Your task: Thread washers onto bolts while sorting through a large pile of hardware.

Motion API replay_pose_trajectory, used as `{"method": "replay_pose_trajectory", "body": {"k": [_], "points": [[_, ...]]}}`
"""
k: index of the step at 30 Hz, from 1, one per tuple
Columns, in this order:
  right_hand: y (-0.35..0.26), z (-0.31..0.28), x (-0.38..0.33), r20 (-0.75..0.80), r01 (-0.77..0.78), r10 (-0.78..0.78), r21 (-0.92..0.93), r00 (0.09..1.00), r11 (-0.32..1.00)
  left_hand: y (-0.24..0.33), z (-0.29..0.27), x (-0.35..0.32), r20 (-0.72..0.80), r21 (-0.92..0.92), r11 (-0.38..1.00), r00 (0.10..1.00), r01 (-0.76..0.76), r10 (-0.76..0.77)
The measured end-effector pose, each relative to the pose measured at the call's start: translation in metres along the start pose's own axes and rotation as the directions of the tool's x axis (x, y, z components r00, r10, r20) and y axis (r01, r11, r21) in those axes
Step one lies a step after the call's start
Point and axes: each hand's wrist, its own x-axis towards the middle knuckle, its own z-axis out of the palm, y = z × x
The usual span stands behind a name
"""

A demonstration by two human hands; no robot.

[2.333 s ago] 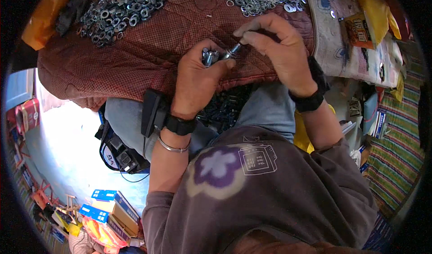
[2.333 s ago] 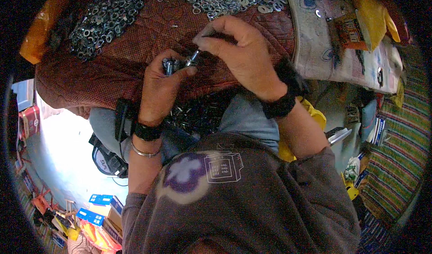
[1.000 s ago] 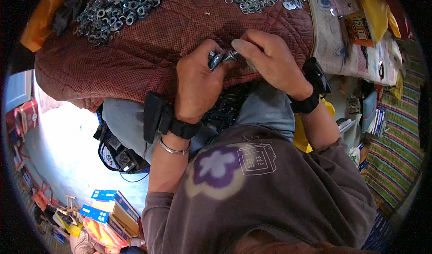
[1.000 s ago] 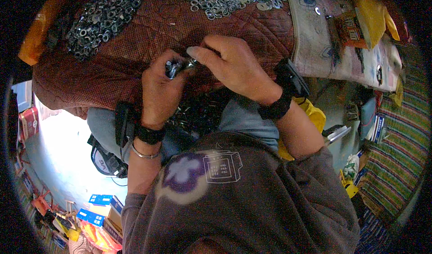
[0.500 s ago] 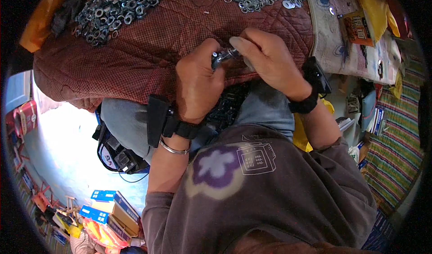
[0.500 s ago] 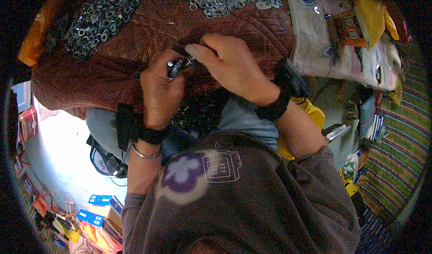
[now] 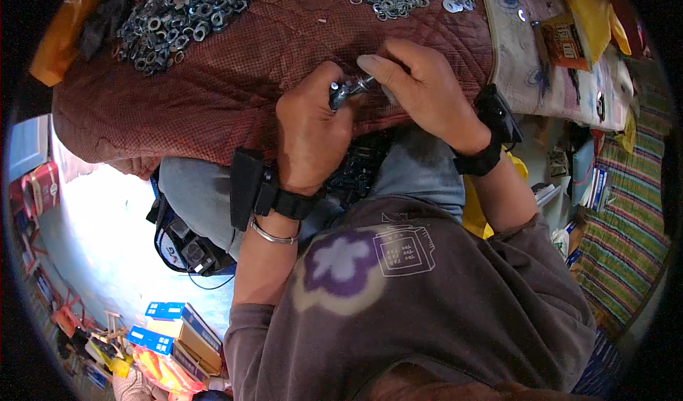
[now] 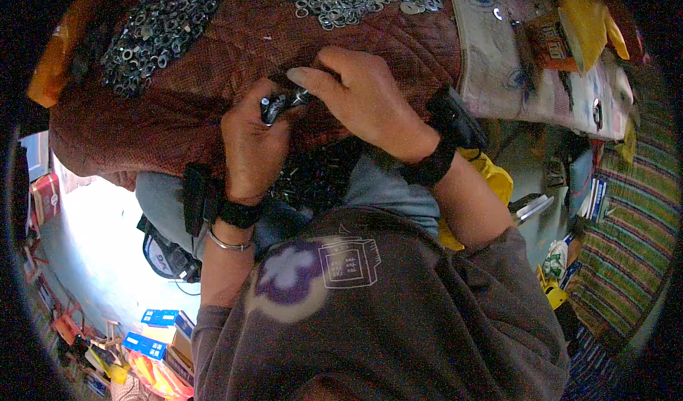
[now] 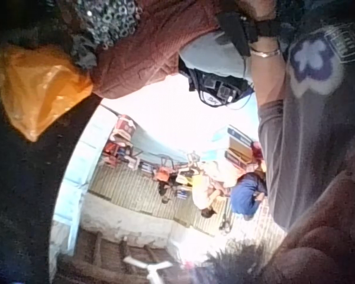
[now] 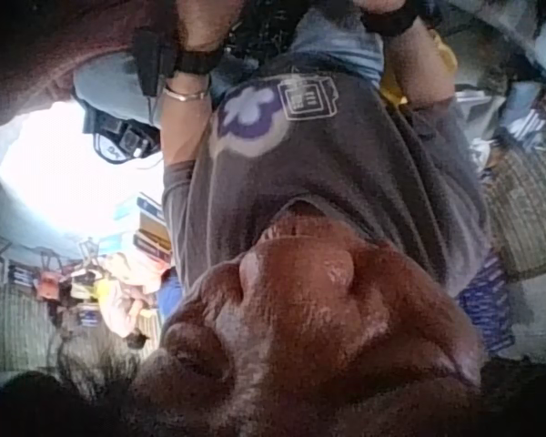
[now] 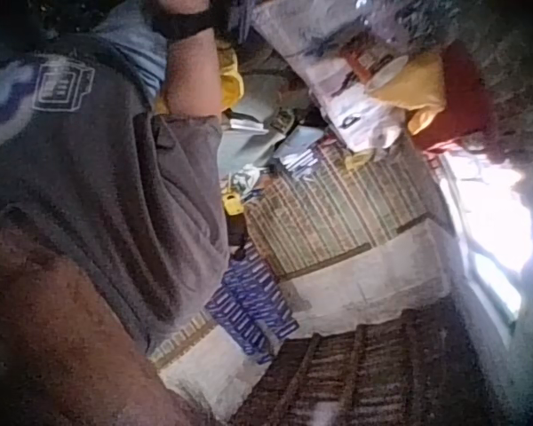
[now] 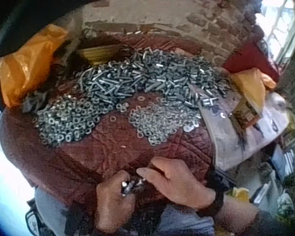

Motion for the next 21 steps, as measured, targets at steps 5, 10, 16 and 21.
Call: {"method": "replay_pose_trajectory", "body": {"k": [5, 10, 16, 21], "points": [[-0.004, 0.002, -0.006, -0.049, 0.033, -0.017, 0.351, 0.999, 0.936, 0.001, -0.001, 0.001, 0.006, -0.056, 0.998, 0.999, 0.041, -0.041], [-0.003, 0.003, -0.003, -0.024, 0.015, -0.011, 0.165, 1.0, 0.986, -0.004, 0.0, 0.001, 0.023, -0.067, 0.997, 0.999, 0.034, -0.033], [-0.003, 0.002, -0.007, -0.099, 0.07, -0.061, 0.086, 0.993, 0.994, 0.006, -0.003, 0.007, 0.07, 0.076, 0.997, 0.998, -0.001, -0.004], [-0.005, -0.032, -0.016, -0.28, 0.327, -0.322, -0.031, 0.904, 0.945, 0.0, -0.003, 0.003, 0.018, -0.151, 0.979, 0.991, 0.137, -0.136]]}}
